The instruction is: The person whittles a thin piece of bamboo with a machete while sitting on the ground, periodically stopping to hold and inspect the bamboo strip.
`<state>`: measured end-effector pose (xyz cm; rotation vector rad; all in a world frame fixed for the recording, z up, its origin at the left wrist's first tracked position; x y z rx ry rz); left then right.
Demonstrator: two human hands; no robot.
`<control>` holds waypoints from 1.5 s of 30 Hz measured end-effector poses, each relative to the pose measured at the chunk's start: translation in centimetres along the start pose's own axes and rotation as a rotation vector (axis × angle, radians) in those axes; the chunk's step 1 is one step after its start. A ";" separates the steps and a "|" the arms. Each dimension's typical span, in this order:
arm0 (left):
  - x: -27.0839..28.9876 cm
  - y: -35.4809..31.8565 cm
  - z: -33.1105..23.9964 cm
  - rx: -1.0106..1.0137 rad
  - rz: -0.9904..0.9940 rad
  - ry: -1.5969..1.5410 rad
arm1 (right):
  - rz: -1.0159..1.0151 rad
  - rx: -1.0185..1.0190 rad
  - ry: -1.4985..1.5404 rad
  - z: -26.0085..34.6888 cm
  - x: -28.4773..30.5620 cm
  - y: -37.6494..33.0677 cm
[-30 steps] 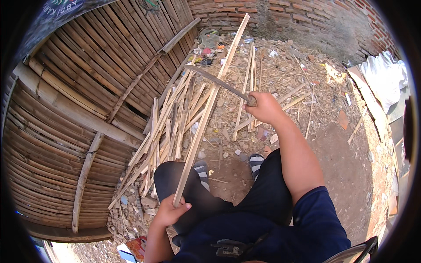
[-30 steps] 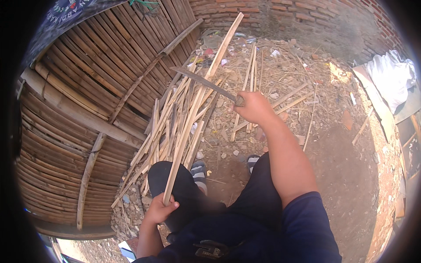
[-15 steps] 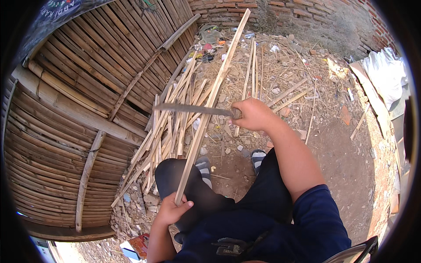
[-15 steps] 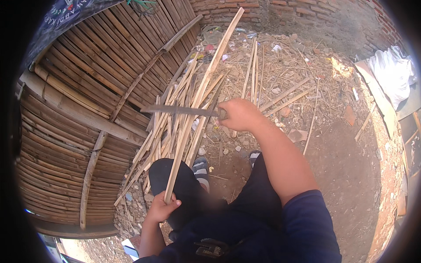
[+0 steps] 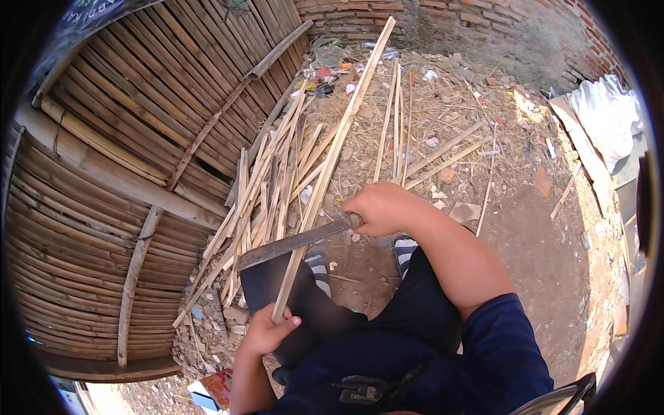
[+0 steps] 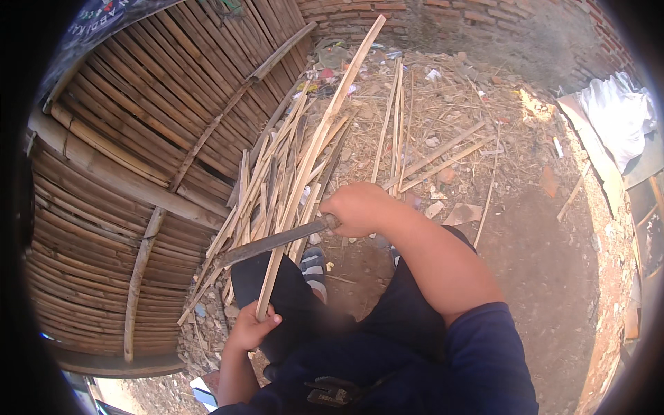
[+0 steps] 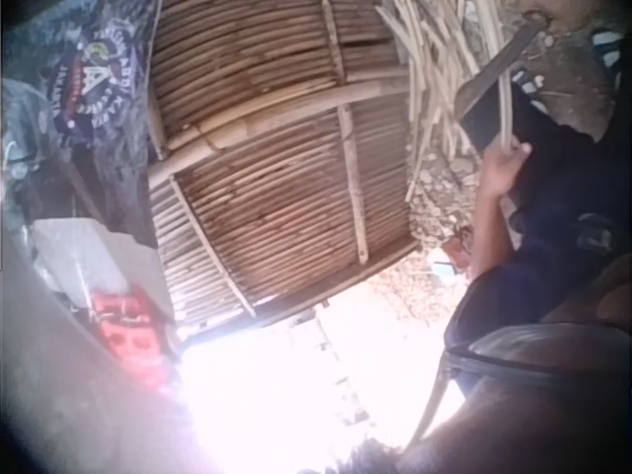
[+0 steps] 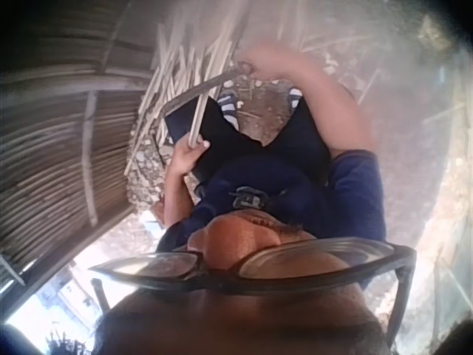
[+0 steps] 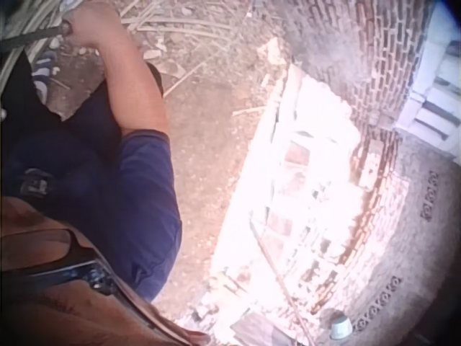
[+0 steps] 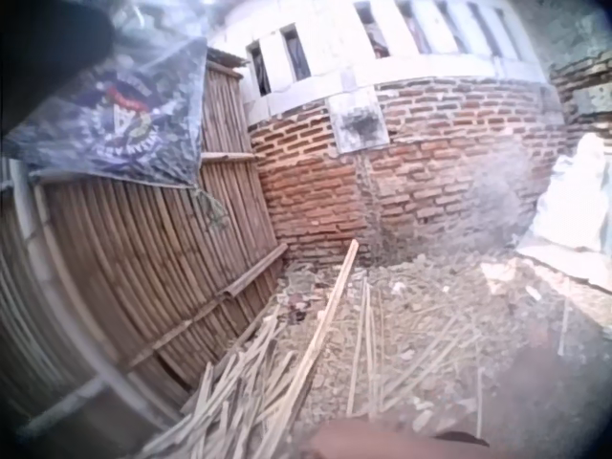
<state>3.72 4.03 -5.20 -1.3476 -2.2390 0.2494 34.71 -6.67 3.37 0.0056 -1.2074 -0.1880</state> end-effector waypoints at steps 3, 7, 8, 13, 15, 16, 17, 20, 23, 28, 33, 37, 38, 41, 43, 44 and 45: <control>0.1 -0.3 -0.2 0.004 -0.006 0.035 | 0.097 -0.007 -0.025 1.4 0.3 0.5; 0.3 0.0 0.1 0.003 0.014 0.045 | -0.245 -0.355 0.050 -7.6 4.0 -0.7; 0.3 0.1 0.1 0.000 0.018 0.046 | -0.375 -0.487 0.070 -10.5 5.2 -1.8; 0.1 0.0 -0.3 0.022 0.032 0.081 | -0.516 -0.629 0.201 -15.4 6.3 -4.7; 0.1 0.1 -0.1 0.015 0.030 0.027 | -0.452 -0.563 0.158 -13.6 6.0 -4.2; 0.0 0.1 0.0 0.013 0.030 -0.001 | -0.361 -0.537 0.180 -12.5 5.5 -3.7; -0.2 0.1 0.0 0.014 0.031 -0.028 | -0.314 -0.454 0.146 -11.3 4.8 -3.3; -0.1 0.0 -0.1 0.010 0.015 -0.079 | -0.169 -0.218 0.069 -6.6 2.3 -1.5; 0.3 0.0 0.3 0.008 0.014 -0.062 | -0.059 -0.082 0.033 -2.2 1.2 0.0; 0.2 0.0 -0.6 -0.027 0.006 0.019 | -0.170 -0.202 0.101 -6.8 2.2 0.2; 0.1 0.0 -0.6 0.018 0.028 0.042 | -0.442 -0.661 0.251 -14.9 5.4 -3.6; 0.0 0.1 -0.5 0.043 0.042 -0.033 | -0.411 -0.560 0.199 -11.2 5.5 -3.3; -0.2 0.1 -0.3 0.040 0.050 -0.046 | -0.339 -0.466 0.181 -9.6 4.6 -2.7; -0.1 0.3 -0.2 0.031 0.048 -0.065 | -0.141 -0.196 0.124 -4.4 1.9 -0.6; -0.1 0.1 -0.4 0.039 0.034 -0.061 | -0.017 -0.050 0.079 -0.9 -0.1 0.3; 0.0 0.0 -0.3 0.041 0.035 -0.040 | 0.021 -0.020 0.073 0.1 -0.6 0.6; 0.1 0.0 -0.1 0.044 0.036 -0.019 | 0.059 0.011 0.066 1.1 -0.9 0.9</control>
Point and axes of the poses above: each hand's wrist, its own y-axis towards the middle knuckle, its own x-axis out of the back of the hand, z = x × y, the point moved 9 cm from there along y, towards the middle knuckle, and after that the axes turned 2 degrees about -z, right-handed, at the moved point
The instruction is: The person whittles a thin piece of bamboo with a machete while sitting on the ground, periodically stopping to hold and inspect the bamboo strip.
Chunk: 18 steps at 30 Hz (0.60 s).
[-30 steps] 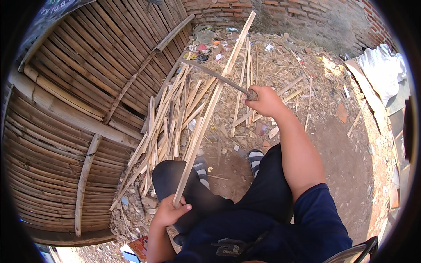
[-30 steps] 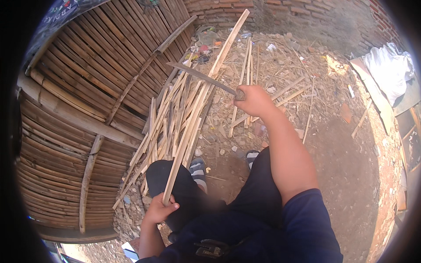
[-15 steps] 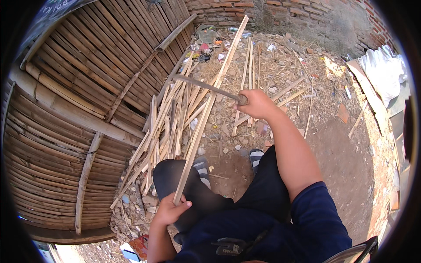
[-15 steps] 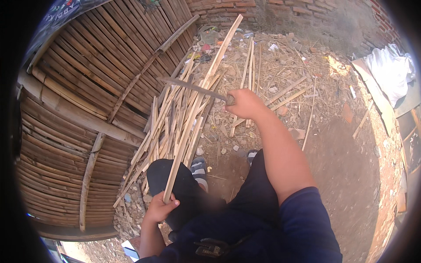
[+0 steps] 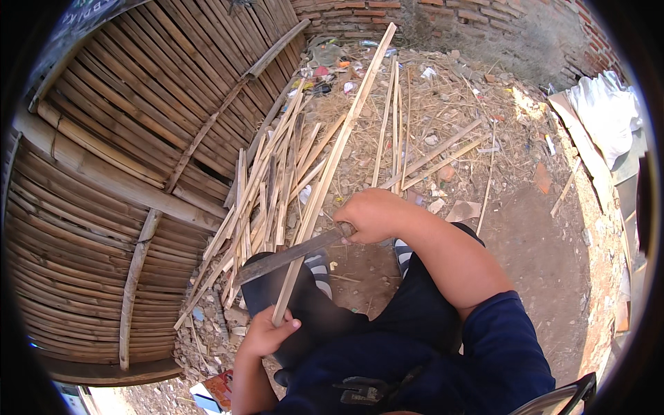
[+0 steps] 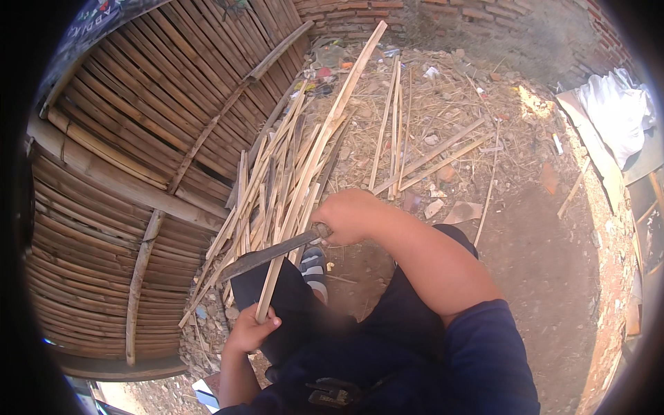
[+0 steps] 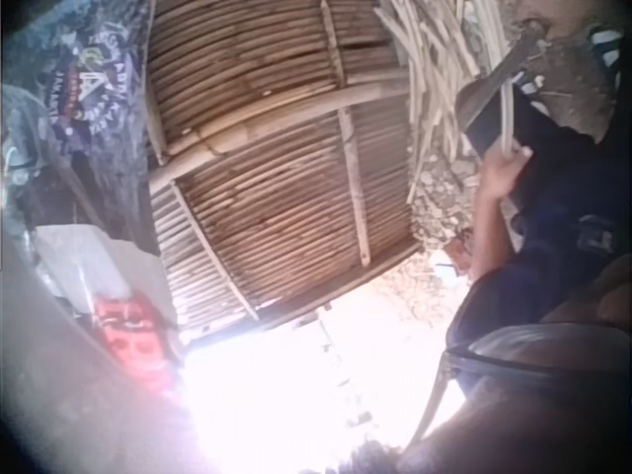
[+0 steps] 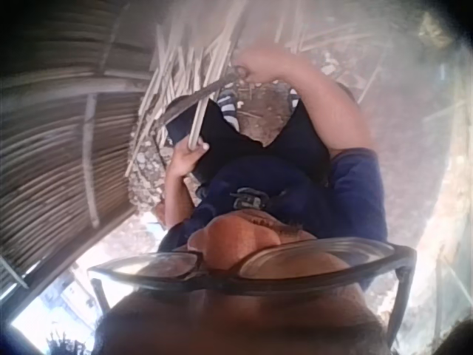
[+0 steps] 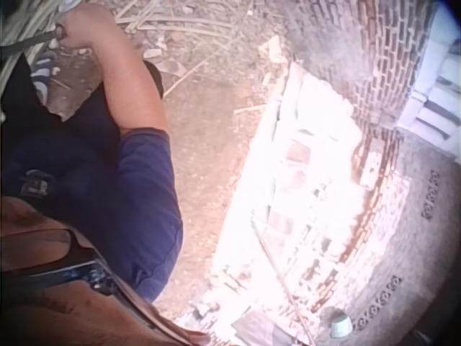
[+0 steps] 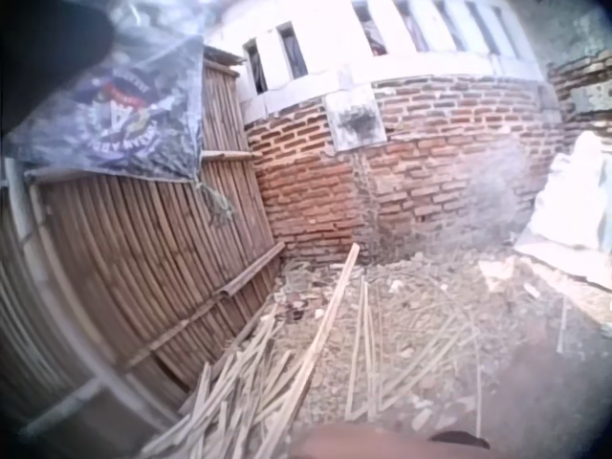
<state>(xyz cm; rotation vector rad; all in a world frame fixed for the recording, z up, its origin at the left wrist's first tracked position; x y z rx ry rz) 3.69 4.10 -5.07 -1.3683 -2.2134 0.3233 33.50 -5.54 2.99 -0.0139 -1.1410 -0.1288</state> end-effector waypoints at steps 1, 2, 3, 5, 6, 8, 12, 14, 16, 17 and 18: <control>0.1 -0.1 0.2 0.004 -0.001 0.021 | 0.039 0.030 -0.007 0.7 -0.3 0.2; 0.2 -0.1 0.1 -0.012 0.003 0.029 | 0.003 0.023 -0.002 0.7 0.5 0.1; 0.1 -0.1 0.1 -0.028 0.008 0.033 | -0.029 0.015 0.001 0.2 1.7 -0.4; 0.2 -0.1 0.0 -0.045 0.008 0.047 | -0.089 -0.091 0.024 -2.5 3.6 -1.3; 0.2 -0.1 0.0 -0.046 0.005 0.054 | -0.114 -0.190 0.044 -4.7 4.6 -2.0; 0.0 0.1 -0.2 -0.031 0.011 0.043 | -0.360 -0.386 0.067 -10.5 6.2 -3.9; -0.2 0.4 -0.3 -0.015 0.024 0.024 | -0.481 -0.695 0.179 -16.0 7.3 -6.9; -0.3 0.4 -0.5 -0.021 0.021 0.028 | -0.524 -0.683 0.197 -16.2 6.9 -7.2; -0.5 0.4 -0.6 -0.015 0.014 0.014 | -0.470 -0.585 0.164 -15.2 6.4 -6.3; -0.4 0.3 -0.5 -0.008 0.009 -0.001 | -0.442 -0.536 0.149 -14.3 6.1 -5.7; -0.3 0.3 -0.3 0.001 0.004 -0.013 | -0.343 -0.489 0.132 -12.9 5.5 -4.9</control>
Point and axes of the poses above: each hand's wrist, its own y-axis towards the middle knuckle, its own x-axis out of the back of the hand, z = x × y, the point moved 9 cm from there along y, towards the middle knuckle, and after that the axes turned 2 degrees about -z, right-handed, at the moved point
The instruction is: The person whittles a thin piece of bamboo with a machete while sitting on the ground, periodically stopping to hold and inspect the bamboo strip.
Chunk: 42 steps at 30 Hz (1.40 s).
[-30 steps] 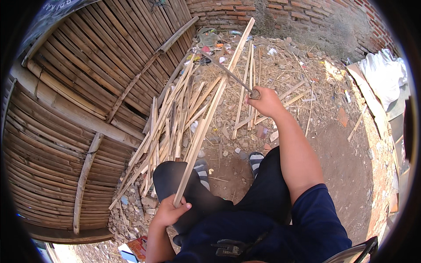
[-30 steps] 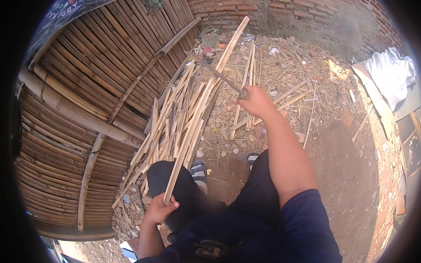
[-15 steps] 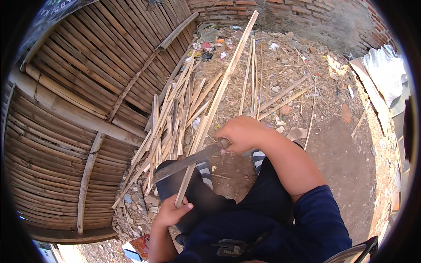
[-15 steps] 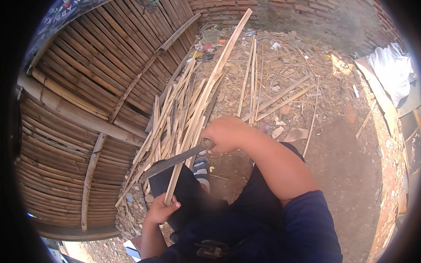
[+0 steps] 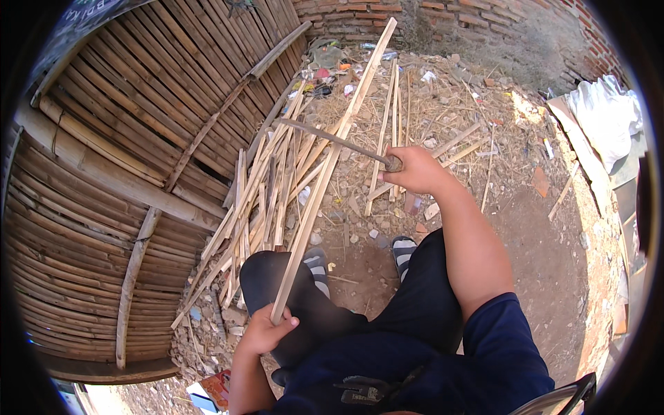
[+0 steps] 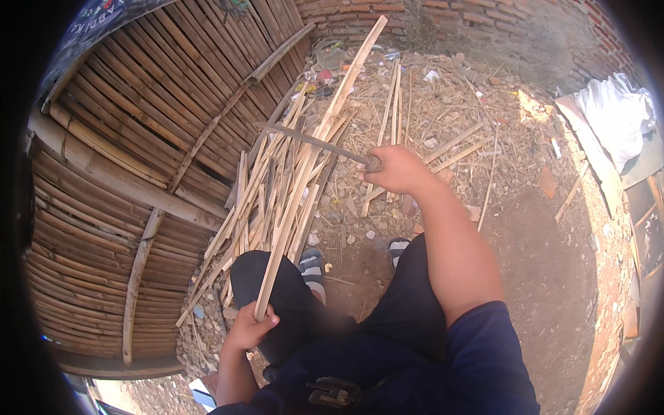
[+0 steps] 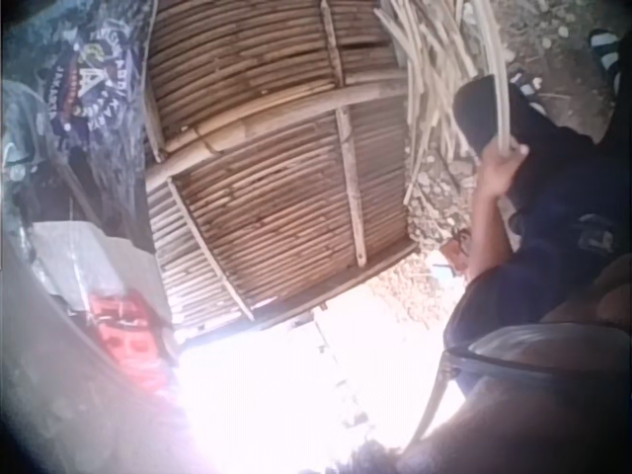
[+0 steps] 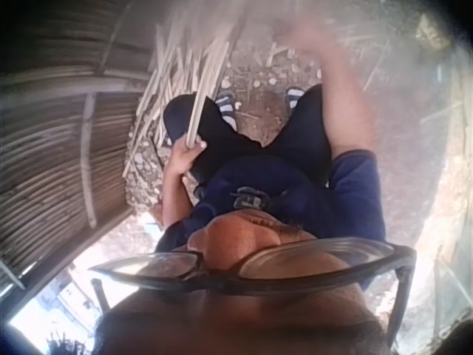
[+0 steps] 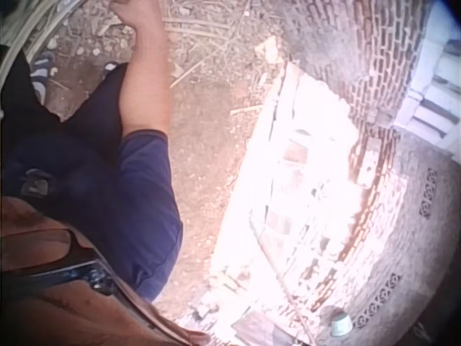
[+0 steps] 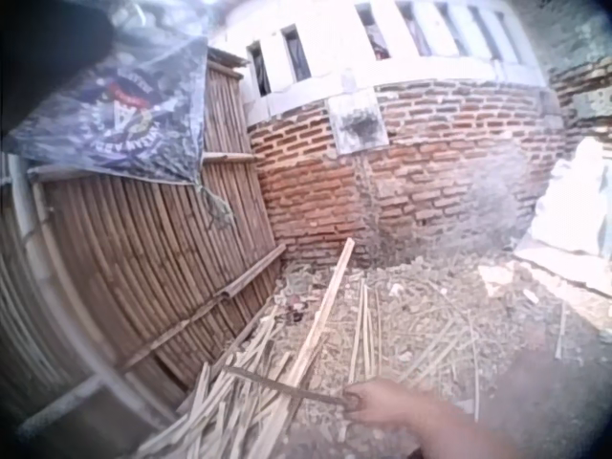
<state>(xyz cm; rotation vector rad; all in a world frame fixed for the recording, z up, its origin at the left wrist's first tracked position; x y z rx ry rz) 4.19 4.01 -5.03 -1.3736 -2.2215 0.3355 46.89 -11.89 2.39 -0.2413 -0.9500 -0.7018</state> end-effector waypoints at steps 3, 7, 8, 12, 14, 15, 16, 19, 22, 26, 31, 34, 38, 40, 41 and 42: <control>0.2 0.0 0.3 -0.016 -0.001 -0.038 | 0.234 0.143 -0.087 4.9 -2.4 -1.0; 0.5 0.0 0.7 -0.015 -0.001 -0.029 | 0.383 0.341 -0.151 10.2 -6.8 -2.9; 0.4 0.0 0.6 -0.020 0.004 -0.013 | 0.411 0.388 -0.165 10.9 -7.5 -3.3; 0.2 0.0 -0.1 -0.038 0.009 0.062 | 0.291 0.413 -0.067 9.8 -6.3 -2.7; 0.1 0.0 -0.3 -0.033 0.012 0.075 | 0.218 0.251 -0.031 5.8 -4.0 -0.6; 0.1 0.0 -0.3 -0.028 0.011 0.067 | 0.089 0.161 -0.016 3.3 -2.6 0.5; 0.0 0.2 -0.3 -0.024 0.014 0.057 | -0.039 0.068 -0.004 0.9 -1.1 1.2; 0.2 0.3 0.3 -0.033 0.021 0.051 | -0.122 -0.214 0.070 -3.3 1.5 1.5; 0.1 0.2 0.2 -0.010 0.028 0.018 | -0.185 -0.105 0.102 -2.0 1.0 0.9; 0.1 0.0 0.1 0.023 0.015 -0.024 | 0.150 0.143 -0.001 4.9 -3.1 -0.7; 0.3 -0.1 0.2 -0.021 0.003 0.034 | 0.425 0.400 -0.163 11.7 -7.7 -3.5; 0.4 -0.3 0.4 -0.012 0.010 0.046 | 0.384 0.426 -0.130 11.9 -7.4 -3.2; 0.3 -0.1 0.0 -0.017 0.004 0.026 | 0.076 0.186 -0.018 4.3 -3.5 0.9; 0.3 0.0 0.0 -0.022 -0.010 0.028 | -0.125 -0.015 0.070 -0.6 -1.0 2.1; 0.3 0.0 0.0 -0.027 -0.006 0.029 | -0.223 -0.114 0.118 -1.7 0.3 2.0; 0.2 0.0 -0.1 -0.032 0.000 0.030 | -0.203 -0.134 0.126 -1.9 0.5 1.9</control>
Point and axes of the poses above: each hand's wrist, its own y-axis towards the middle knuckle, its own x-axis out of the back of the hand, z = x × y, the point moved 9 cm from there along y, towards the middle knuckle, and after that the axes turned 2 degrees about -z, right-handed, at the moved point
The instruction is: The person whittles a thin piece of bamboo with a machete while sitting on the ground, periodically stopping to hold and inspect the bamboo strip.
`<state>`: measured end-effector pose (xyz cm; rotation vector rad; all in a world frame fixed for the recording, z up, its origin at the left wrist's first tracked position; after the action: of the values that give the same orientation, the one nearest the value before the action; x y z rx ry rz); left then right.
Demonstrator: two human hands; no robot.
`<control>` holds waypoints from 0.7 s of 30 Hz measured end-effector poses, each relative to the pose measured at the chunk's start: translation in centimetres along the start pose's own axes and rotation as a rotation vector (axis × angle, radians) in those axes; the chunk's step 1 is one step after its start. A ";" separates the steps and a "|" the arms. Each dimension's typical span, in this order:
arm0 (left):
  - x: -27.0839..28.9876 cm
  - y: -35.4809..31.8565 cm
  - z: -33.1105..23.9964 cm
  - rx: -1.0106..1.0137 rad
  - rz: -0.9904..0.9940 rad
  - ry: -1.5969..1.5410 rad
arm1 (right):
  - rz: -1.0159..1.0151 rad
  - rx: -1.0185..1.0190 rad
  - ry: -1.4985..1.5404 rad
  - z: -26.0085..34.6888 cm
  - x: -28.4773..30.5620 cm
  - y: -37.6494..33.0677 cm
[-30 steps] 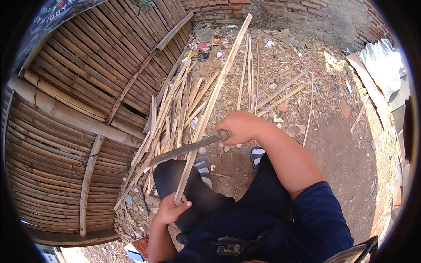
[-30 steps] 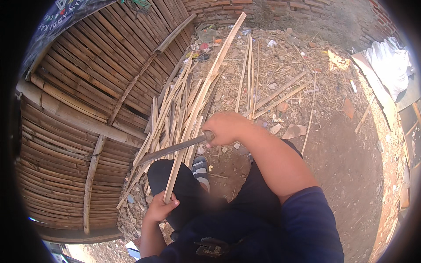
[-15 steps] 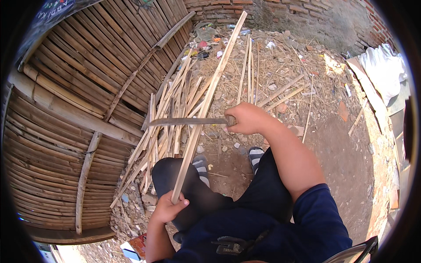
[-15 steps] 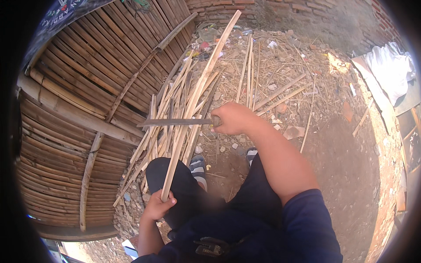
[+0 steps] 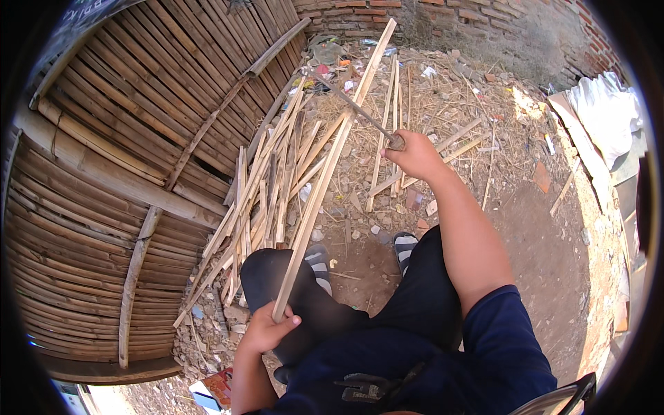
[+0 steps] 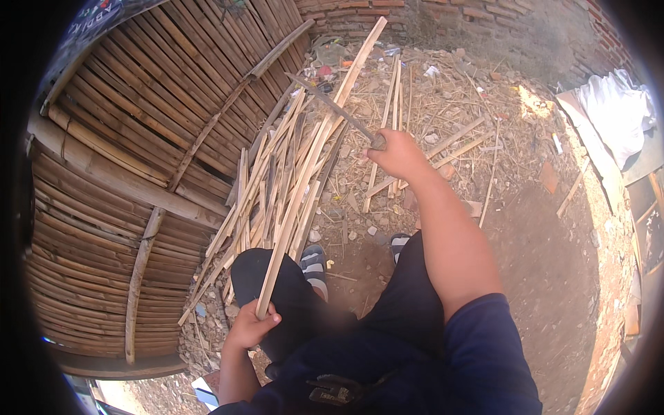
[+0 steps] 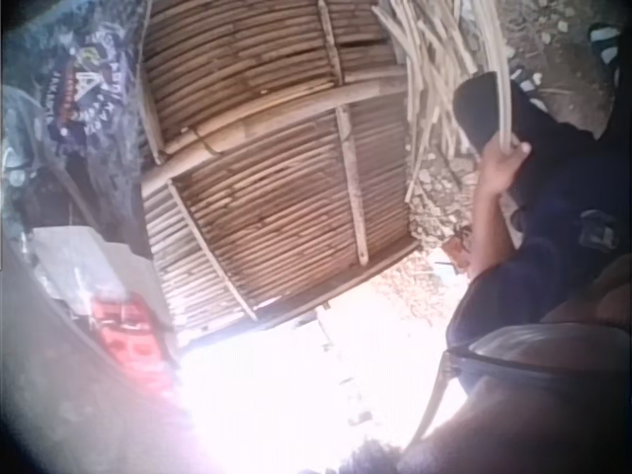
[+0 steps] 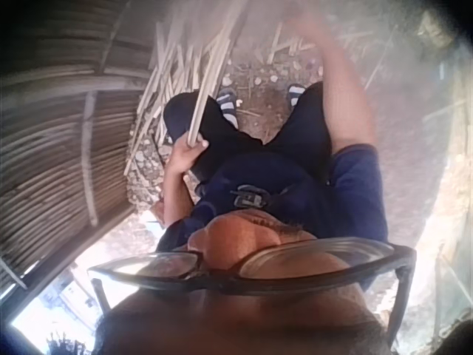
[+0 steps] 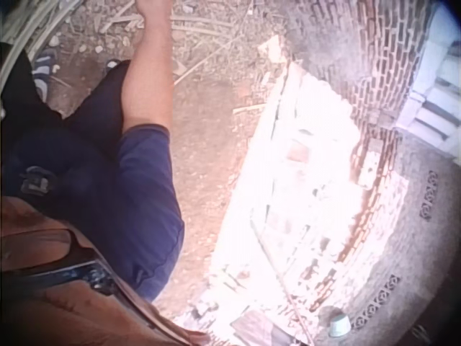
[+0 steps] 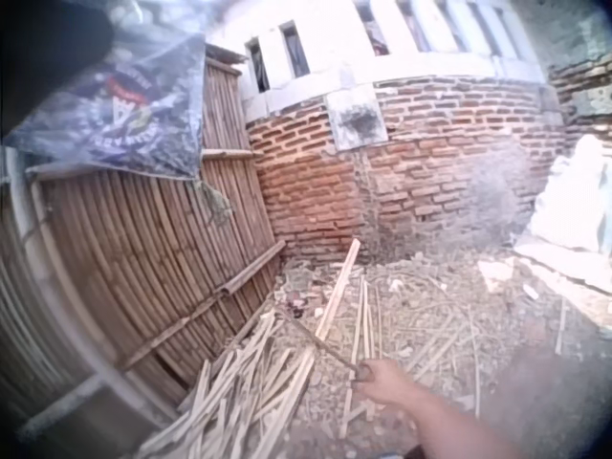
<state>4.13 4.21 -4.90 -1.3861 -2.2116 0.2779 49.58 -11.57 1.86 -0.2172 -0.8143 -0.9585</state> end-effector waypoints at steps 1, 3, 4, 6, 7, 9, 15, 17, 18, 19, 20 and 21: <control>0.0 0.0 0.0 -0.006 0.006 0.001 | 0.018 -0.022 0.004 -0.2 0.4 -0.1; 0.1 0.1 0.4 0.002 -0.003 -0.035 | 0.035 0.020 -0.004 0.2 0.3 -0.8; 0.1 0.1 0.5 0.005 -0.007 -0.053 | 0.031 0.088 -0.017 1.0 -0.2 -1.2; 0.0 -0.1 0.5 0.038 -0.004 -0.091 | 0.120 0.223 -0.059 3.1 -1.9 -2.5; 0.0 -0.1 0.5 0.053 -0.003 -0.109 | 0.215 0.293 -0.089 4.6 -3.0 -3.3; 0.0 -0.2 0.7 0.057 0.002 -0.108 | 0.366 0.430 -0.151 7.5 -5.2 -5.1; 0.0 -0.5 0.4 0.002 -0.007 -0.048 | 0.494 0.626 -0.204 12.0 -7.6 -8.3; 0.1 -0.6 0.4 -0.024 -0.016 -0.009 | 0.438 0.524 -0.149 9.5 -5.6 -5.8; 0.1 -0.4 0.5 -0.036 -0.021 0.016 | 0.339 0.347 -0.089 6.8 -4.4 -3.7; 0.1 -0.1 0.4 -0.054 -0.031 0.039 | 0.237 0.178 -0.031 3.9 -3.2 -1.8; 0.1 -0.1 0.5 -0.050 -0.033 0.032 | 0.155 0.123 -0.019 2.4 -1.8 -0.9; 0.2 -0.1 0.6 -0.044 -0.036 0.030 | 0.073 0.068 0.000 1.2 -0.5 -0.3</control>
<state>3.69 4.43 -5.33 -1.3627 -2.2284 0.1955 48.61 -10.82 2.27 -0.1867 -0.8326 -0.8610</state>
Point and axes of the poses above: each hand's wrist, its own y-axis towards the middle knuckle, its own x-axis out of the back of the hand, z = x × y, the point moved 9 cm from there along y, towards the middle knuckle, and after that the axes turned 2 degrees about -z, right-handed, at the moved point
